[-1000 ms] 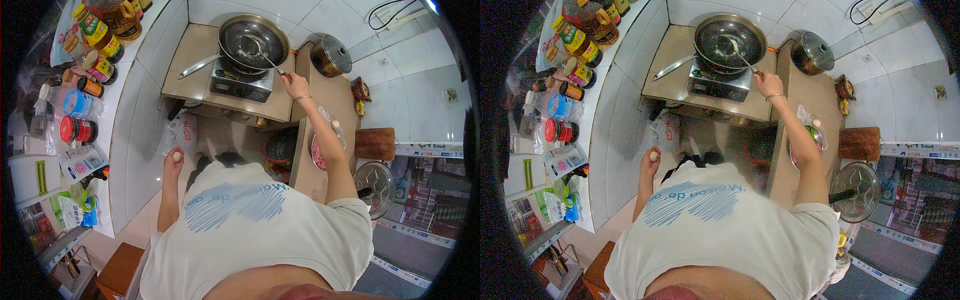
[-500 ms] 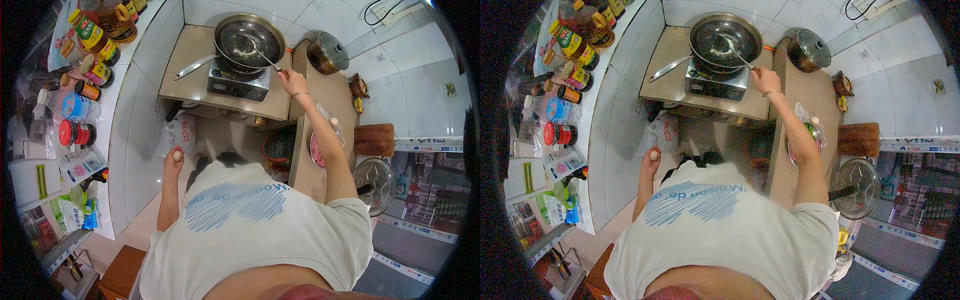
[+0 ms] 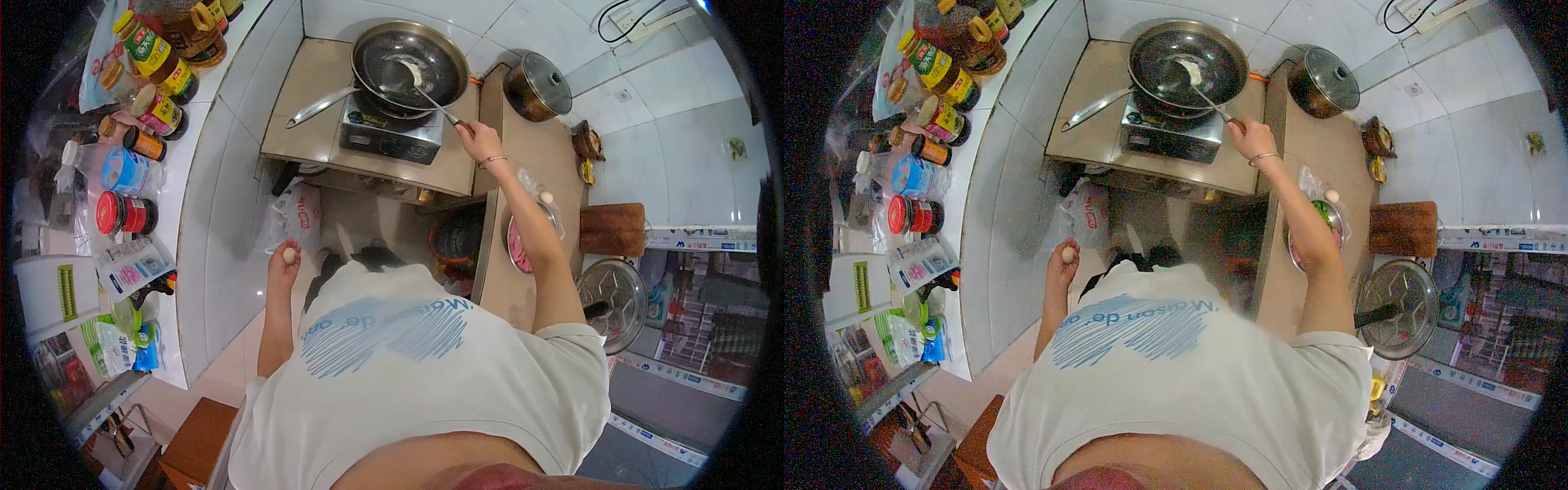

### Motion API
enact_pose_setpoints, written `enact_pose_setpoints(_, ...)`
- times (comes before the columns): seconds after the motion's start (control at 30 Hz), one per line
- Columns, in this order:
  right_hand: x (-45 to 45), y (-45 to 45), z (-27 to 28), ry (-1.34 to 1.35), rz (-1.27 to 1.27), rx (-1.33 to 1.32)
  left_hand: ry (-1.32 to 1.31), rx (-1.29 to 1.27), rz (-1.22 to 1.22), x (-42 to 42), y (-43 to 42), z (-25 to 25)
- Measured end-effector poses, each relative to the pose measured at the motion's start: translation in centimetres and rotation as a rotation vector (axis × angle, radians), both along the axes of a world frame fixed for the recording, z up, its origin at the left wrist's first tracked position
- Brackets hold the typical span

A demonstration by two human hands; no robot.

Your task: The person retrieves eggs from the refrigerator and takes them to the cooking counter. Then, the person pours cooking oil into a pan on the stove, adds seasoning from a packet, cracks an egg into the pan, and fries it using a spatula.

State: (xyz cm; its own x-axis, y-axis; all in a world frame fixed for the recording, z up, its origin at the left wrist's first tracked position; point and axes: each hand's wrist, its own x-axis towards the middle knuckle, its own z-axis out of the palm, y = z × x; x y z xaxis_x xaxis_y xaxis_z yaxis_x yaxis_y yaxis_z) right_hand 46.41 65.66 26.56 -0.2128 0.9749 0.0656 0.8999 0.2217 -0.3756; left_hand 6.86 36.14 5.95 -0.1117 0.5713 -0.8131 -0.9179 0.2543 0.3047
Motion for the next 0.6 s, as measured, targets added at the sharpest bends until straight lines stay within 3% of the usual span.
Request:
enact_pose_setpoints(0.13, 0.3, -0.3, 0.3, 0.019, -0.02, -0.035, 0.011, -0.02, -0.007, 0.2, 0.2, 0.2)
enact_pose_setpoints(0.3, 1.4, 0.1, 0.8, 0.095, 0.041, 0.135, 0.01, 0.005, -0.024, -0.2, 0.5, -0.3)
enact_pose_setpoints(0.6, 2.4, 0.3, 1.2, 0.28, -0.004, -0.007, 0.025, -0.011, -0.035, 0.1, 0.6, -0.4)
